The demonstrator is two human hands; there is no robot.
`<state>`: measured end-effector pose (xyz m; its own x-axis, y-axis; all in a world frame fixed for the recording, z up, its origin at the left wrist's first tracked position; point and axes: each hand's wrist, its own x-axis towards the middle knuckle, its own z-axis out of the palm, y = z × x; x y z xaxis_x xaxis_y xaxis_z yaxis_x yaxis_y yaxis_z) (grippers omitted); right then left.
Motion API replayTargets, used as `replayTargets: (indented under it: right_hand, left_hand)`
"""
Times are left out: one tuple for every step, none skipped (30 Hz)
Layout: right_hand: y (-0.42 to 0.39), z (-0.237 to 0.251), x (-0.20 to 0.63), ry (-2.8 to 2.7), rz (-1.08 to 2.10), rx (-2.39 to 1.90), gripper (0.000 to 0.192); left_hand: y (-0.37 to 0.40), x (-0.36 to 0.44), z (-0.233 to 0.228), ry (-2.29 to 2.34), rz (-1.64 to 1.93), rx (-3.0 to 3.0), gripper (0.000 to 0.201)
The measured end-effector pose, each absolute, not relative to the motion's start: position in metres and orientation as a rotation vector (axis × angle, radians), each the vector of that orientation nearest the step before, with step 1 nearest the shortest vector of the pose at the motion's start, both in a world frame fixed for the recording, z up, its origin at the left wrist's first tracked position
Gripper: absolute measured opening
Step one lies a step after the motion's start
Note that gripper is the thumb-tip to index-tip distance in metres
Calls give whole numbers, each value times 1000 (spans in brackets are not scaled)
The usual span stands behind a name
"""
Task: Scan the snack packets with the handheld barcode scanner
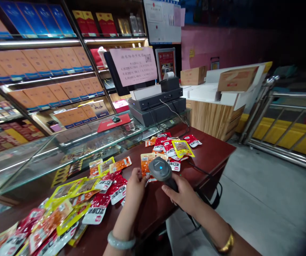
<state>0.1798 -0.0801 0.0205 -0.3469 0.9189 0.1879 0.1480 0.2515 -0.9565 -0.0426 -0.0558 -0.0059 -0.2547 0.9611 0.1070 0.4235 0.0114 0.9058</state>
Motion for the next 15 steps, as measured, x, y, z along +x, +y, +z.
replayTargets:
  right_hand:
    - [-82,23,174,-1711,1183,-968,30]
    - [-84,25,168,-1728,1194,-945,29]
    - [-86,27,163,-1745,1202,-924,29]
    - [-88,28,158,-1765,1208,-901,28]
    - [-90,30,153,-1785,1209,-880,28]
    - [-93,31,149,-1803,1207,-862,28]
    - [-95,31,145,-1820,1206,-848,29]
    - [-96,31,142,-1832,1204,-842,28]
    - [-98,30,140,-1840,1200,-844,28]
    - [-99,28,137,-1848,1197,-850,27]
    - [-100,26,136,-1856,1189,-863,27]
    - [-100,23,135,-1868,1174,-877,28]
    - [-100,20,134,-1880,1157,-891,29]
    - [-99,17,134,-1890,1145,-902,30]
    - [-99,13,135,-1897,1143,-912,31]
  left_hand:
    - [-63,-47,-6,1739,1223,1428,31]
    - [-69,-51,-7,1768,1231,1436,30]
    - [-74,-54,-7,1800,1237,1441,29]
    - [-79,-57,-7,1827,1244,1441,28]
    - [-84,-60,-7,1846,1253,1434,28]
    - [-88,-62,-6,1853,1263,1419,29]
    - [-92,-65,-6,1851,1272,1396,30]
    - [-96,-67,-5,1853,1281,1365,32]
    - [-99,-71,-4,1868,1291,1326,34]
    - [-102,-76,-3,1895,1302,1280,36]
    - [-104,-83,-2,1929,1315,1231,39]
    - [-107,-92,0,1971,1325,1183,42]
    - [-111,-102,3,2015,1326,1140,44]
    - [-114,-114,7,2068,1323,1108,46]
    - [-118,-126,11,2127,1293,1089,47]
